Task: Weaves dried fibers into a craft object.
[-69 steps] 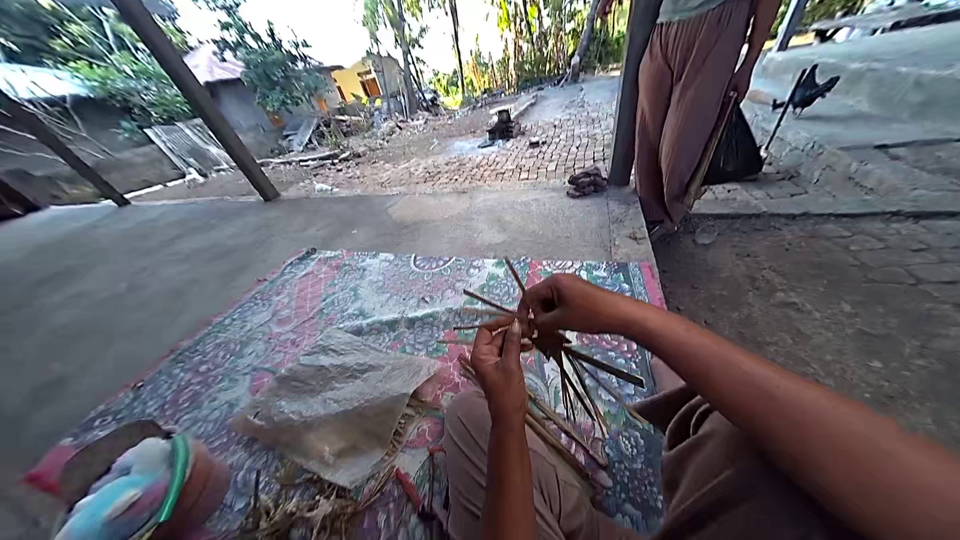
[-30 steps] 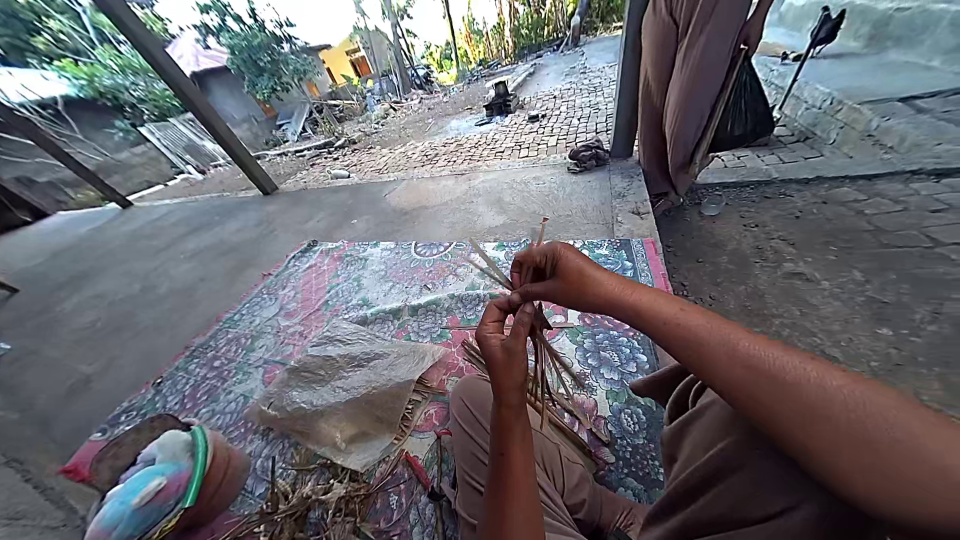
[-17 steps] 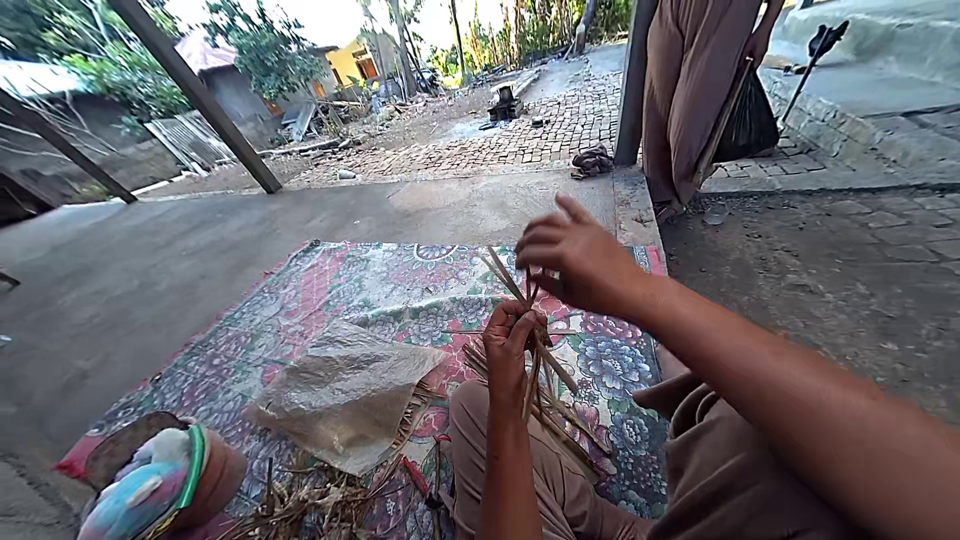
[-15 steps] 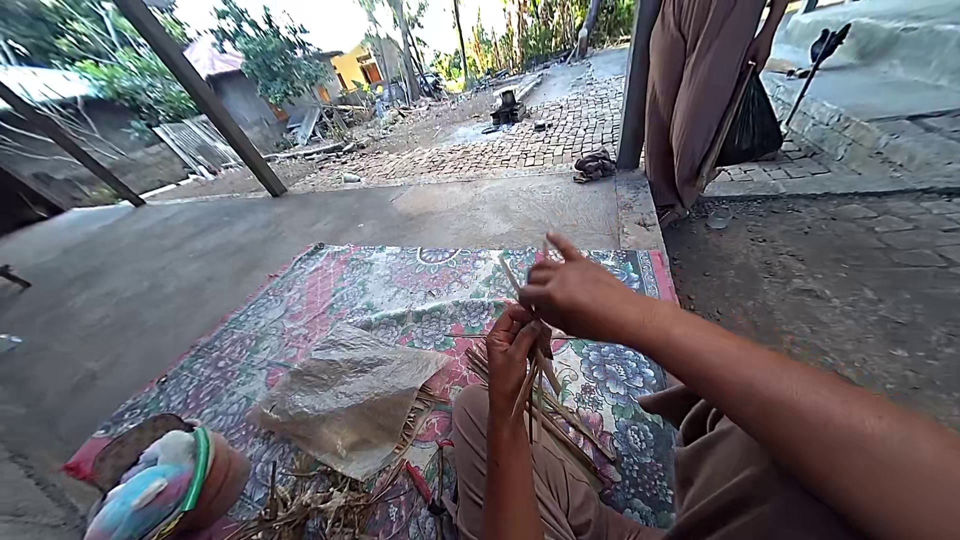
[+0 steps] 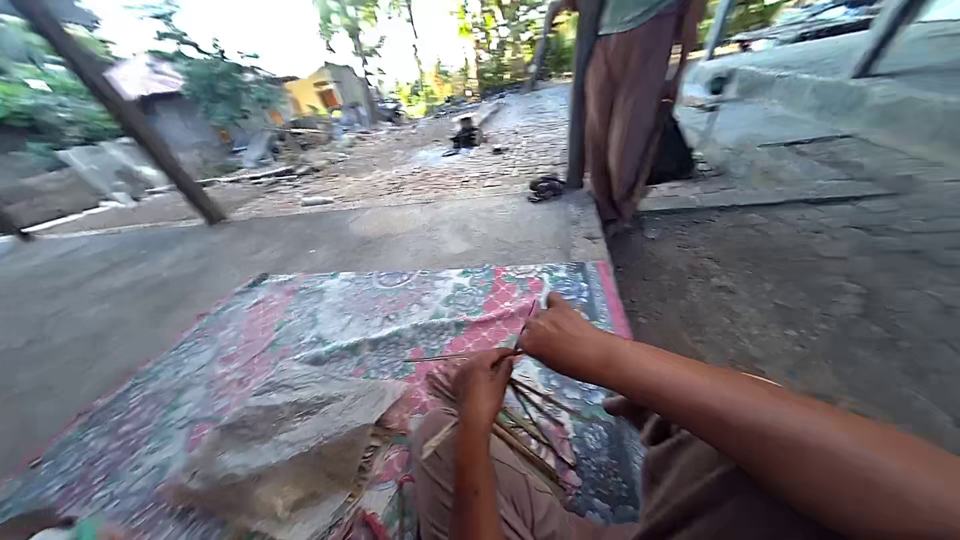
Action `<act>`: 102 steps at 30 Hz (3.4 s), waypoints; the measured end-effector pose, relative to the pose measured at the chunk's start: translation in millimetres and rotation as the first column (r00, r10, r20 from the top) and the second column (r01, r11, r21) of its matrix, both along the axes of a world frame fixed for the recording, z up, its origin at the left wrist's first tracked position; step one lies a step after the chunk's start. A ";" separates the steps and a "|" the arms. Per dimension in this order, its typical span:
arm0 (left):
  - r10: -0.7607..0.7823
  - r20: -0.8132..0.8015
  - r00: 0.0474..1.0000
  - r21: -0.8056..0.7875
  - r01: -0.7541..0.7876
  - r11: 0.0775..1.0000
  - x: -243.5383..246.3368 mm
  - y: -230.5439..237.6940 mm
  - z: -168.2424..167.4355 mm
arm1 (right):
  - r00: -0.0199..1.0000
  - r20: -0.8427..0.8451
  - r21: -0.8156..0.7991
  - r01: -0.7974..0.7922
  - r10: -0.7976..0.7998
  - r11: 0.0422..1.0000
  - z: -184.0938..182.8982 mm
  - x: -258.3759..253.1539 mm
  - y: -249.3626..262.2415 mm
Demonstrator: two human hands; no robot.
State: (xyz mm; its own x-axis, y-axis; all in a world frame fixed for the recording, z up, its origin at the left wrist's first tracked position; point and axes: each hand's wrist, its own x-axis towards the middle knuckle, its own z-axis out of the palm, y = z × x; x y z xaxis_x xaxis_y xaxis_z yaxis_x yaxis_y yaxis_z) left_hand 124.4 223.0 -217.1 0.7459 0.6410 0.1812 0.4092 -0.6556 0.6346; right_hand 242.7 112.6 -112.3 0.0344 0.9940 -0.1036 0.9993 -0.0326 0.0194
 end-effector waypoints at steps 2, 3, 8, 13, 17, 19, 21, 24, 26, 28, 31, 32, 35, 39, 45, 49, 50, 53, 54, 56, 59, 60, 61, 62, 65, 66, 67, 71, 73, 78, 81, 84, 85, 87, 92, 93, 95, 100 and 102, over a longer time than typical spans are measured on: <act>-0.106 -0.029 0.994 0.133 0.109 0.985 13.9 -16.2 -6.2 | 0.997 -0.059 -0.046 0.038 -0.041 0.998 3.8 7.8 -11.7; -0.149 0.002 0.989 0.166 0.147 0.975 19.2 -20.5 -11.0 | 0.996 -0.084 -0.061 0.038 -0.043 0.997 5.8 16.8 -12.1; -0.427 0.620 0.658 -0.075 0.592 0.802 26.7 -13.8 -29.9 | 0.897 -0.442 -0.034 0.004 -0.019 0.999 16.7 72.3 -11.6; 0.114 0.906 0.407 -0.414 0.804 0.426 19.4 -17.2 -24.3 | 0.679 -0.719 0.111 -0.103 0.151 0.989 10.9 80.1 -9.6; 0.217 0.886 0.410 -0.463 0.752 0.469 18.4 -20.9 -21.7 | 0.828 -0.521 0.195 -0.121 0.207 0.973 4.3 63.1 -4.5; 0.238 0.869 0.434 -0.491 0.696 0.524 18.3 -24.2 -17.9 | 0.875 -0.447 0.217 -0.097 0.187 0.971 1.9 61.3 -0.6; 0.256 0.855 0.452 -0.513 0.656 0.554 19.1 -27.9 -13.5 | 0.891 -0.427 0.215 -0.066 0.154 0.974 1.6 61.6 1.0; 0.313 0.836 0.451 -0.544 0.613 0.573 22.2 -35.2 -6.2 | 0.905 -0.415 0.182 -0.015 0.091 0.983 3.0 61.0 -0.3; 0.321 0.834 0.449 -0.547 0.589 0.595 24.8 -34.8 -2.8 | 0.899 -0.434 0.151 0.011 0.057 0.988 6.3 59.9 -1.6; 0.298 0.830 0.471 -0.541 0.554 0.633 25.2 -33.9 -0.3 | 0.889 -0.457 0.116 0.029 0.028 0.993 11.0 55.7 -5.6; 0.323 0.826 0.462 -0.545 0.508 0.667 25.3 -36.6 4.9 | 0.862 -0.506 0.087 0.074 -0.020 0.993 15.5 44.0 -13.5; 0.335 0.823 0.459 -0.551 0.501 0.668 25.7 -36.6 6.1 | 0.848 -0.530 0.107 0.081 -0.012 0.991 15.5 41.7 -14.9; 0.363 0.813 0.456 -0.569 0.488 0.662 26.8 -33.9 5.0 | 0.769 -0.635 0.183 0.056 0.075 0.981 15.3 39.8 -16.4; 0.412 0.791 0.452 -0.606 0.486 0.630 27.1 -35.7 8.3 | 0.699 -0.697 0.241 0.015 0.162 0.970 17.6 41.9 -17.3; 0.440 0.793 0.423 -0.609 0.513 0.605 30.8 -41.5 10.4 | 0.612 -0.750 0.305 -0.014 0.250 0.952 7.1 48.7 -13.3; 0.460 0.782 0.420 -0.622 0.487 0.613 31.6 -43.4 12.0 | 0.608 -0.765 0.290 0.027 0.214 0.957 2.3 48.9 -9.9; 0.460 0.774 0.436 -0.630 0.456 0.628 28.6 -43.3 11.5 | 0.628 -0.746 0.302 0.021 0.222 0.953 -0.9 45.9 -8.5; 0.454 0.771 0.447 -0.624 0.387 0.679 24.7 -37.6 3.7 | 0.728 -0.608 0.404 -0.060 0.317 0.913 -12.7 34.8 0.5; 0.452 0.777 0.439 -0.617 0.385 0.687 22.4 -33.8 -1.3 | 0.749 -0.563 0.441 -0.086 0.350 0.893 -18.1 29.4 4.5; 0.458 0.790 0.408 -0.605 0.395 0.692 18.9 -24.3 -10.7 | 0.794 -0.479 0.471 -0.127 0.374 0.873 -23.8 18.9 11.7; 0.521 0.770 0.369 -0.638 0.430 0.639 13.8 -18.0 -14.7 | 0.881 -0.329 0.498 -0.144 0.340 0.855 -27.8 5.0 16.9; 0.544 0.762 0.351 -0.647 0.449 0.616 13.0 -17.9 -14.1 | 0.897 -0.289 0.522 -0.145 0.334 0.840 -29.1 2.6 17.6; 0.562 0.755 0.337 -0.653 0.468 0.596 11.7 -18.5 -13.5 | 0.905 -0.268 0.550 -0.137 0.329 0.824 -30.4 0.3 17.7; 0.575 0.753 0.321 -0.650 0.500 0.573 10.8 -18.5 -13.9 | 0.908 -0.263 0.582 -0.121 0.327 0.804 -31.5 -1.6 18.1; 0.606 0.747 0.272 -0.618 0.618 0.485 11.7 -16.7 -14.6 | 0.880 -0.321 0.664 -0.054 0.350 0.746 -32.8 -2.1 20.1; 0.617 0.742 0.262 -0.611 0.642 0.462 11.0 -17.5 -14.9 | 0.859 -0.363 0.664 -0.033 0.361 0.747 -32.6 -2.4 19.6; 0.618 0.740 0.266 -0.610 0.650 0.452 9.1 -19.3 -16.1 | 0.837 -0.402 0.661 -0.014 0.371 0.750 -33.4 -3.2 18.3; 0.626 0.731 0.272 -0.615 0.660 0.431 15.8 -19.5 -20.5 | 0.789 -0.454 0.683 0.009 0.414 0.731 -35.9 5.3 23.9; 0.638 0.719 0.275 -0.626 0.655 0.423 14.7 -24.0 -19.8 | 0.772 -0.485 0.682 0.040 0.411 0.731 -36.2 3.5 25.5; 0.672 0.693 0.262 -0.643 0.646 0.411 14.9 -32.2 -9.8 | 0.769 -0.494 0.687 0.060 0.406 0.724 -29.5 -2.1 28.7; 0.676 0.685 0.272 -0.660 0.624 0.419 14.6 -36.1 -8.7 | 0.759 -0.513 0.647 0.035 0.401 0.762 -23.3 -5.8 24.5; 0.659 0.709 0.251 -0.655 0.580 0.484 17.6 -39.3 -10.3 | 0.712 -0.563 0.558 -0.047 0.419 0.829 -19.7 0.7 20.3; 0.654 0.719 0.233 -0.645 0.573 0.505 17.8 -37.1 -11.4 | 0.692 -0.587 0.524 -0.070 0.420 0.849 -19.2 2.6 22.2; 0.606 0.756 0.247 -0.629 0.529 0.570 14.5 -30.9 -11.9 | 0.672 -0.645 0.439 -0.063 0.363 0.896 -13.8 0.7 22.4; 0.536 0.813 0.230 -0.571 0.495 0.654 8.5 -19.9 -7.0 | 0.632 -0.741 0.281 -0.015 0.227 0.960 -6.0 0.8 18.6; 0.535 0.815 0.225 -0.569 0.491 0.660 9.1 -19.3 -6.1 | 0.613 -0.761 0.262 -0.011 0.214 0.965 -5.9 2.5 18.1; 0.528 0.818 0.229 -0.564 0.501 0.656 9.5 -19.9 -6.4 | 0.579 -0.793 0.231 -0.002 0.189 0.973 -6.9 5.0 16.9; 0.538 0.808 0.238 -0.576 0.509 0.640 12.2 -25.7 -0.3 | 0.547 -0.824 0.203 0.042 0.147 0.978 -5.1 8.8 16.1; 0.544 0.808 0.225 -0.573 0.515 0.638 12.1 -27.7 2.6 | 0.536 -0.834 0.192 0.057 0.132 0.980 -2.4 8.4 14.3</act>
State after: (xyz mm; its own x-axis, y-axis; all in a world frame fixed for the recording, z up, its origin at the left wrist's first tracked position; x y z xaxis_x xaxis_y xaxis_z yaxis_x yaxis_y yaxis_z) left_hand 136.5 195.3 -214.5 0.3480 0.9134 0.2110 -0.7708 0.1507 0.6190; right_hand 251.1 126.9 -114.7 -0.0121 0.9940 0.1083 0.5505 0.0970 -0.8292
